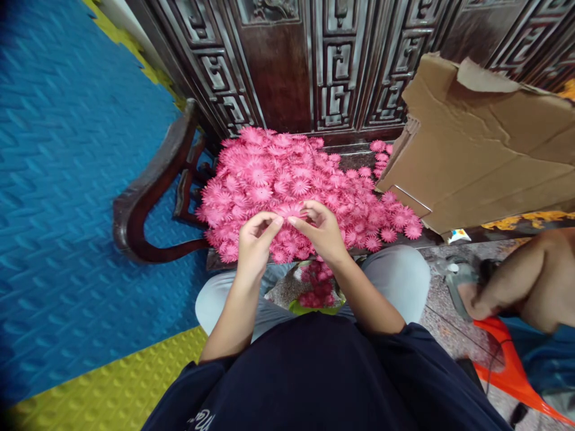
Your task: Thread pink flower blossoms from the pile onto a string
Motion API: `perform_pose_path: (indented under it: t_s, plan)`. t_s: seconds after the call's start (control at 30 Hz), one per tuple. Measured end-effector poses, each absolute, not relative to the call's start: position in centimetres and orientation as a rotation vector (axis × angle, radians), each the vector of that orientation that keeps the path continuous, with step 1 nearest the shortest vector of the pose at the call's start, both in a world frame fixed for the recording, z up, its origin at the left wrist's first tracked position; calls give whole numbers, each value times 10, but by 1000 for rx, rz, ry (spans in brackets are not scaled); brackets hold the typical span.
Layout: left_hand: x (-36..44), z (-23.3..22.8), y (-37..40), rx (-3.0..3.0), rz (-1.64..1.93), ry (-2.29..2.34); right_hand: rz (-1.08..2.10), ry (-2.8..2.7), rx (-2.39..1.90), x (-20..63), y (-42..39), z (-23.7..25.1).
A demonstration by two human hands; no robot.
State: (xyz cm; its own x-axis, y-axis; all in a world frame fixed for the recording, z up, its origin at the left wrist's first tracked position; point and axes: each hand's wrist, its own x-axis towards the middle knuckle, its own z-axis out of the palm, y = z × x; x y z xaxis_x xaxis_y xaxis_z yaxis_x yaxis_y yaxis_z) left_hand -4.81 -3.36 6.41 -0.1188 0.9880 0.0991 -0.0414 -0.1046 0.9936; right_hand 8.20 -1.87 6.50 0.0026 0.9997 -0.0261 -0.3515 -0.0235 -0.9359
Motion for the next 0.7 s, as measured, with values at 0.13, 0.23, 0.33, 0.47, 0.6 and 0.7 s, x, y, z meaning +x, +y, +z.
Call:
perform_pose_path:
  t_s: [0.13,0.23,0.33,0.47,0.6,0.7]
  plan:
    - [-49,60,-33,1139,1346,1165,1399,-810,-982,85,-16,61]
    - [-46,60,-33,1106,1341,1177,1416,-804,-982,87,-15,58]
    - [-41,60,-32,1065,1360,1185,1436,-821,-1006,88,-16,56]
    - [-38,58,-29,995,1409,1215,1192,-897,-1102,86,-20,52]
    - [-38,56,-27,949,1425,1233,1143,-967,-1114,84,-24,46]
    - [-38,55,-27,932,1435,1238,1107,-1008,-1126,82,-28,46]
